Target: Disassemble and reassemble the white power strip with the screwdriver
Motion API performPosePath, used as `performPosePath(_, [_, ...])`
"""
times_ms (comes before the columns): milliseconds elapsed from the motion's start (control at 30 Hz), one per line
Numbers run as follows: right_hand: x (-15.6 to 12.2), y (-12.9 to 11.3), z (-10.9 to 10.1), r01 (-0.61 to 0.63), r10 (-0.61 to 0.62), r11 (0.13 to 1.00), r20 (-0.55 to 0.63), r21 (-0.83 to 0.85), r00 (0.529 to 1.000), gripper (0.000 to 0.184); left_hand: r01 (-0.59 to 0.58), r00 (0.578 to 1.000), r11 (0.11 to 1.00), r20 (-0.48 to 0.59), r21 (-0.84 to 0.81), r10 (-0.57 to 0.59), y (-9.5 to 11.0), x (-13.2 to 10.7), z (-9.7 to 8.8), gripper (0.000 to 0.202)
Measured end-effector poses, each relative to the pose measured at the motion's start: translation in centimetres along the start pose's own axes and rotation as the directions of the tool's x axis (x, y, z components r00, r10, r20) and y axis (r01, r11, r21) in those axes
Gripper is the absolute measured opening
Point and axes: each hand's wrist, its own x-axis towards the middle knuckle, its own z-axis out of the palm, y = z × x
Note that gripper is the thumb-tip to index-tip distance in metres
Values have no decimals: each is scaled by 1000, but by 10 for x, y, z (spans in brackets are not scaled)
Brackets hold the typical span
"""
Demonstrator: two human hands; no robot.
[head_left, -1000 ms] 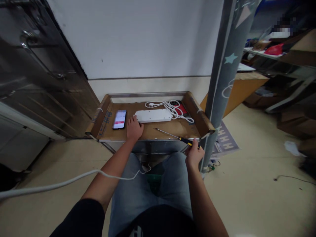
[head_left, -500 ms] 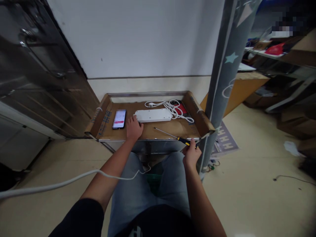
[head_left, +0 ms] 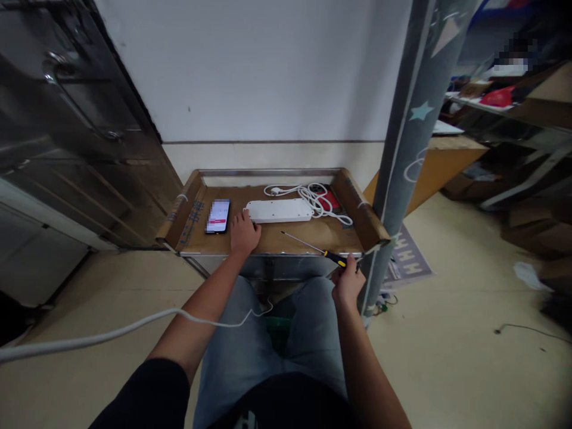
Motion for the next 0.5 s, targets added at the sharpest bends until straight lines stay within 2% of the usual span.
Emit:
performPosePath(233, [-3, -17, 20, 22, -22, 1000, 45, 15, 999, 44, 10, 1000, 999, -4, -47, -10, 1, -2, -3, 58])
performPosePath(367, [-5, -31, 42, 24, -26, 1000, 100, 18, 995, 46, 24, 1000, 995, -15, -93, -26, 1, -3, -4, 61])
performPosePath(500, [-5, -44, 70, 20, -20, 1000, 154, 7, 988, 47, 43, 998, 988, -37, -149, -49, 1, -5, -4, 52])
